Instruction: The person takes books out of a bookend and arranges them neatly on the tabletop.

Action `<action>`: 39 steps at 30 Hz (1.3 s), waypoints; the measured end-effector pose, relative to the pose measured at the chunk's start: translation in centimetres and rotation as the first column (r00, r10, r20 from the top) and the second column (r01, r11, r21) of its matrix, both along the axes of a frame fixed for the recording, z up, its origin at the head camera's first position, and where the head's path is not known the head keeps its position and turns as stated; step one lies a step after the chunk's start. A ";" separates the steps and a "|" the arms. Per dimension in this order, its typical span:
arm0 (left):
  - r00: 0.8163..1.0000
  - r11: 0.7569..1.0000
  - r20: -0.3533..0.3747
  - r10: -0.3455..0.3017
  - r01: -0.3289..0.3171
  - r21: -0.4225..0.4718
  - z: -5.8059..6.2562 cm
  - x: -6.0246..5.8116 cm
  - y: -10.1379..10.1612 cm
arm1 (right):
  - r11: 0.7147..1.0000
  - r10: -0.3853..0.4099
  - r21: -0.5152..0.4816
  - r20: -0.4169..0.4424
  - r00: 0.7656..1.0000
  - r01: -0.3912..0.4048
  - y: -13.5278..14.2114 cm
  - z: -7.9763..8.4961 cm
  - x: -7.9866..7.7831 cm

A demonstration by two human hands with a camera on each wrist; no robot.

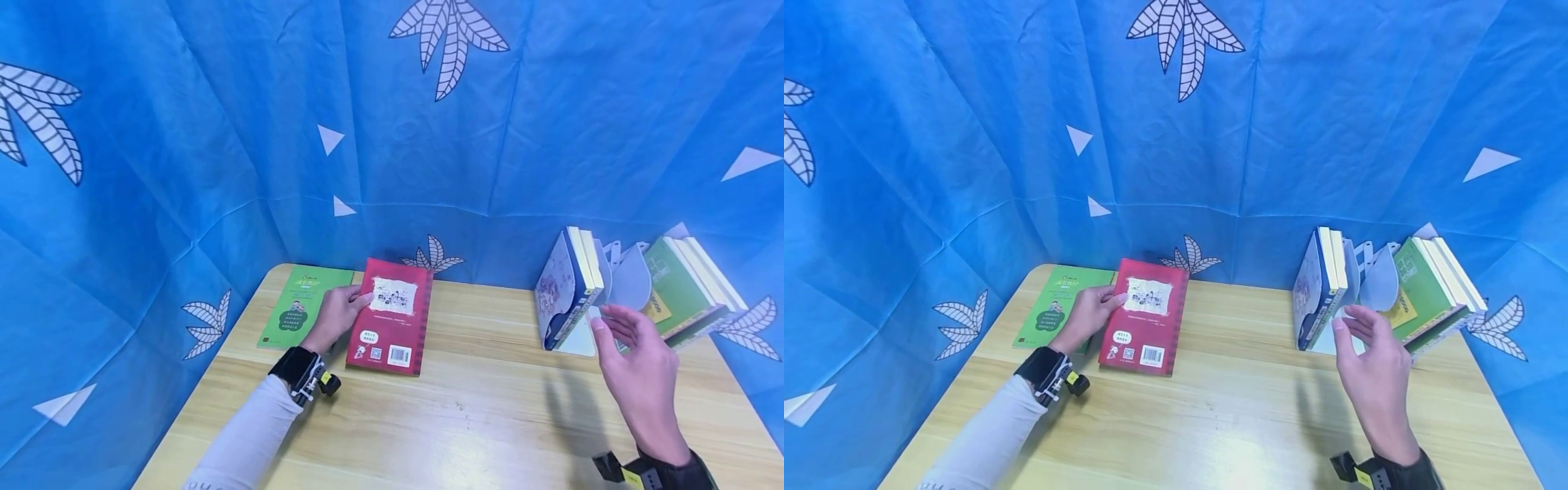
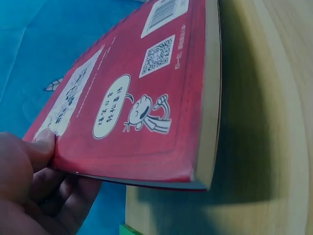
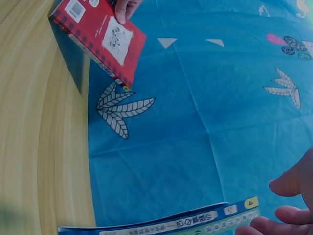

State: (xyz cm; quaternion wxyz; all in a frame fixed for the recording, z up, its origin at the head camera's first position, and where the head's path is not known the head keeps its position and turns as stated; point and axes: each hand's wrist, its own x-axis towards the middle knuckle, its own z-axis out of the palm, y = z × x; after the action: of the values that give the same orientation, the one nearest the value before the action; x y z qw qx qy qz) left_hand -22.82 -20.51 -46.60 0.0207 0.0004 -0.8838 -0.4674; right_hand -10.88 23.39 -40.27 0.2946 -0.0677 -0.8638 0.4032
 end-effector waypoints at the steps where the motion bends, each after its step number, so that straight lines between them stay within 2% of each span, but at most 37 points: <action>1: 1.000 1.000 0.009 -0.001 0.001 -0.007 -0.1 -0.1 -0.1 | 1.000 -0.004 -0.002 0.013 1.000 0.004 0.1 0.0 -0.1; 7: 1.000 0.996 0.028 -0.007 0.009 -0.089 -0.6 -0.9 -0.5 | 1.000 -0.016 -0.010 0.064 0.998 0.017 0.4 -0.3 -0.3; 12: 1.000 0.982 0.014 -0.008 0.011 -0.190 -1.2 -1.5 -1.0 | 1.000 -0.020 -0.013 0.115 0.993 0.022 0.7 -0.4 -0.7; 15: 0.999 0.976 0.036 -0.005 0.013 -0.219 -1.3 -1.8 -1.1 | 0.999 -0.018 -0.026 0.139 0.990 0.022 0.8 -0.5 -0.8; 21: 0.996 0.965 0.093 0.012 0.013 -0.264 -1.7 -2.0 -1.2 | 0.999 -0.017 -0.032 0.143 0.990 0.021 0.5 -0.8 -1.1; 25: 0.995 0.951 0.100 0.028 0.005 -0.311 -2.1 -2.2 -1.3 | 1.000 -0.016 -0.024 0.149 0.989 0.019 0.7 -0.9 -1.2; 29: 0.993 0.945 0.104 0.047 -0.011 -0.326 -2.5 -2.5 -1.7 | 1.000 -0.005 -0.011 0.157 0.988 0.007 0.9 -1.0 -1.6; 33: 0.990 0.953 0.128 0.066 -0.025 -0.301 -2.8 -2.6 -2.1 | 1.000 0.020 -0.014 0.180 0.983 -0.017 1.1 -1.2 -2.1; 39: 0.990 0.951 0.124 0.071 -0.030 -0.307 -2.6 -2.8 -2.2 | 0.999 0.050 -0.014 0.214 0.976 -0.048 1.5 -1.6 -3.0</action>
State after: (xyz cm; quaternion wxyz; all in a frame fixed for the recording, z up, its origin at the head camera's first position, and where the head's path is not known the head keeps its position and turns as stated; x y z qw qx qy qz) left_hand -25.64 -22.76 -49.23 -0.0269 0.0511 -0.9443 -0.3239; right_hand -13.86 24.87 -41.90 0.1896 -0.0905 -0.8901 0.4044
